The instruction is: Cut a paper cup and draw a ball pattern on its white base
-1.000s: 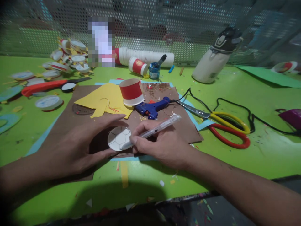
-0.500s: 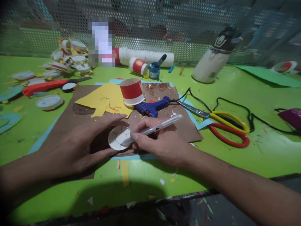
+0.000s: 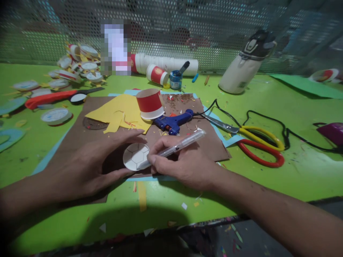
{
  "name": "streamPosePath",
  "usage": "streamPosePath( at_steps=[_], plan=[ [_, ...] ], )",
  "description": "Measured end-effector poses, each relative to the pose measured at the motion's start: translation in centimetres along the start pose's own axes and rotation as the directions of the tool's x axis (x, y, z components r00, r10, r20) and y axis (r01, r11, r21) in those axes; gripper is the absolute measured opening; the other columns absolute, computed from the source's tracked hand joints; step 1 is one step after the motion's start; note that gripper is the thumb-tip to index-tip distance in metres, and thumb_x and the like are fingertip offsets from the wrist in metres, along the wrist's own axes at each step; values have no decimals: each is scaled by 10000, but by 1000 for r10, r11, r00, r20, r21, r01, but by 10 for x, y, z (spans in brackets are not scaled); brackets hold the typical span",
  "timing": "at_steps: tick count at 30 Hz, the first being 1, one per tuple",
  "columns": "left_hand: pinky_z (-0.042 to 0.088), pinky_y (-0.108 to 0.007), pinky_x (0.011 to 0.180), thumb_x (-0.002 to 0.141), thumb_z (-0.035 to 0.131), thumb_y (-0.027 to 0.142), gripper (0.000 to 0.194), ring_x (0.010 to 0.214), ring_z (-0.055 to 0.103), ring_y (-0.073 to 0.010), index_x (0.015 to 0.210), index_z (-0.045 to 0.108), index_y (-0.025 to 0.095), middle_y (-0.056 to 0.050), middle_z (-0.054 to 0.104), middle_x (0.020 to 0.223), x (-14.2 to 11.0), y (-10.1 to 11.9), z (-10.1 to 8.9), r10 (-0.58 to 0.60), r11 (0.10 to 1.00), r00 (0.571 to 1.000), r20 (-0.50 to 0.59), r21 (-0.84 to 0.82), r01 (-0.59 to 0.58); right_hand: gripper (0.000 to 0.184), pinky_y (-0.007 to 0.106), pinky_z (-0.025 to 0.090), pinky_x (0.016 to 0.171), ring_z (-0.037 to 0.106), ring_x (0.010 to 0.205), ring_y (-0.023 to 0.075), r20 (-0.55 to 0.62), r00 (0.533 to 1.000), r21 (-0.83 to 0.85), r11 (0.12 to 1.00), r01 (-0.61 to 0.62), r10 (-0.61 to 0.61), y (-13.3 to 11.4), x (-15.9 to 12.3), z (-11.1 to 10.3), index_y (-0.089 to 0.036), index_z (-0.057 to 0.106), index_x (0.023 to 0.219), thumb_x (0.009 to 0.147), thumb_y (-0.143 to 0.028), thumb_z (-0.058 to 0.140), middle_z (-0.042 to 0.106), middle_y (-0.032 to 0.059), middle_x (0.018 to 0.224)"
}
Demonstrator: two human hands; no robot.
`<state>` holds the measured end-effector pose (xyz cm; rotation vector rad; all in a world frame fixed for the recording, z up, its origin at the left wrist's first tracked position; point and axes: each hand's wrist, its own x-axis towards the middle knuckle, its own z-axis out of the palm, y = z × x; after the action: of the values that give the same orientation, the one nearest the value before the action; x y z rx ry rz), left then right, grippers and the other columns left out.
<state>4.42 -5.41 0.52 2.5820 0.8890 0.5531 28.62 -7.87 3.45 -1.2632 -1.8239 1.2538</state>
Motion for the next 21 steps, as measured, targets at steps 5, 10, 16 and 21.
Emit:
streamPosePath(
  at_steps=[5,10,16,21],
  plan=[
    [550,-431,937,914,593,366,702,1173,637,-295,1530,259,331,-70,610,1384,1,1,0,-2,1000,1000,-1,-11,2,77,212,460,511,587,550,103,9,1000,4,1000,-19,19,-1,1,1,-177,650,760,827,-214,643,711,0,631],
    [537,-452,939,912,588,372,705,1186,626,-311,1531,252,336,-76,608,1386,1,1,-2,-28,1000,999,35,-2,28,66,207,458,530,589,560,98,5,1000,75,997,-31,31,0,0,1,-171,661,759,820,-197,665,708,1,630],
    [518,-461,960,941,562,391,634,1192,610,-305,1513,295,336,-74,605,1386,3,-4,-3,-64,998,993,97,-5,64,165,178,414,470,566,495,76,-35,988,422,898,-123,152,17,1,-2,-195,619,820,882,-331,687,704,-16,628],
    [467,-479,1043,940,556,348,609,1272,552,-310,1504,327,319,-89,538,1456,5,-3,-11,22,1000,991,134,-4,-22,166,177,435,475,602,513,87,-35,985,525,842,-127,170,22,3,-1,-194,598,843,882,-317,703,703,-15,631]
  ],
)
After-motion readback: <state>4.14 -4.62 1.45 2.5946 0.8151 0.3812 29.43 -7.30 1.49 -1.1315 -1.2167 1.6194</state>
